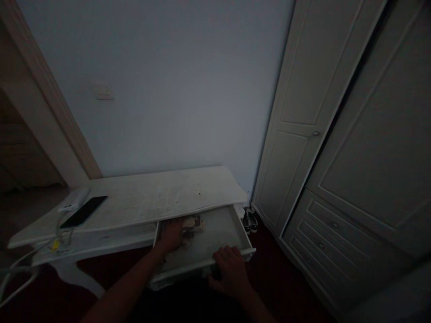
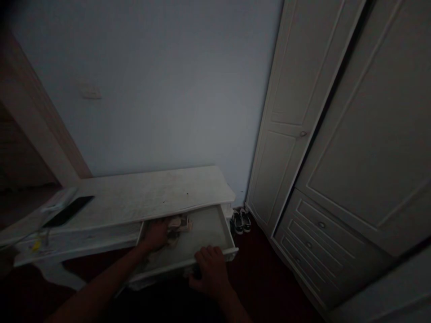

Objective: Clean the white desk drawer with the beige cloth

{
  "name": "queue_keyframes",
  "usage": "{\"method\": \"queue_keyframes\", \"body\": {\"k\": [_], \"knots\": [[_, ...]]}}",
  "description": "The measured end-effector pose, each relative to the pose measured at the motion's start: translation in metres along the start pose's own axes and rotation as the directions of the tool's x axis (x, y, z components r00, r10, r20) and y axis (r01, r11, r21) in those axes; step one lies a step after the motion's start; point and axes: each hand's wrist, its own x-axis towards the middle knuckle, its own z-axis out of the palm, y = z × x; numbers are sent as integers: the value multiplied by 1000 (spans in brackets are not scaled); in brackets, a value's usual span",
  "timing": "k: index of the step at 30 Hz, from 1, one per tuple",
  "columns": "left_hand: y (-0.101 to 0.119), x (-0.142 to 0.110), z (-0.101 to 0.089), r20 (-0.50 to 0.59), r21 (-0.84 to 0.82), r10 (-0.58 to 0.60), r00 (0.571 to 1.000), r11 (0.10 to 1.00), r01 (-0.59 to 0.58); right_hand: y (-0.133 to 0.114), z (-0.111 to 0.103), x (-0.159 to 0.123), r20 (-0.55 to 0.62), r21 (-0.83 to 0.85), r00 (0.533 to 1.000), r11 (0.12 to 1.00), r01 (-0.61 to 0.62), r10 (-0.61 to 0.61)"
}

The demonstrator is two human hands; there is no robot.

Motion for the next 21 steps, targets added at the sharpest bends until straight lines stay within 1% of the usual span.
{"method": "queue_keyframes", "body": {"k": [2, 3, 4, 6, 8, 10, 12, 14, 16, 18, 19, 21], "knots": [[10, 9, 2, -55, -11, -63, 996, 998, 63, -1, -2, 1, -1, -3, 1000, 1000, -1, 1], [16, 14, 3, -76, -21, -73, 994, 997, 72, -2, -3, 1, -4, -5, 1000, 1000, -4, 4], [23, 18, 4, -85, -32, -68, 994, 997, 65, -2, -3, 1, -8, -6, 1000, 1000, -6, 6], [39, 25, 5, -91, -58, -16, 996, 998, 10, -2, -2, 1, -20, -7, 1000, 1000, -6, 6], [57, 28, 7, -86, -84, 91, 992, 992, -98, -1, 1, 0, -30, -3, 1000, 1000, -3, 3], [75, 25, 8, -71, -110, 235, 969, 964, -242, 1, 5, -2, -51, 1, 999, 1000, 7, -7], [90, 18, 9, -53, -135, 371, 927, 917, -374, 3, 8, -4, -74, 7, 997, 1000, 12, -11], [100, 10, 10, -36, -156, 491, 870, 858, -490, 5, 10, -5, -83, 21, 996, 1000, 15, -14], [101, 2, 9, -24, -168, 580, 815, 801, -575, 5, 11, -6, -77, 35, 997, 999, 21, -19], [93, -3, 7, 17, -171, 628, 778, 768, -617, 5, 11, -7, -74, 36, 997, 999, 38, -35], [85, -4, 5, 46, -164, 631, 774, 769, -618, 5, 11, -7, -75, 36, 996, 998, 43, -40], [66, -4, 0, 115, -122, 601, 791, 799, -589, 5, 12, -7, -86, 37, 995, 998, 43, -40]]}}
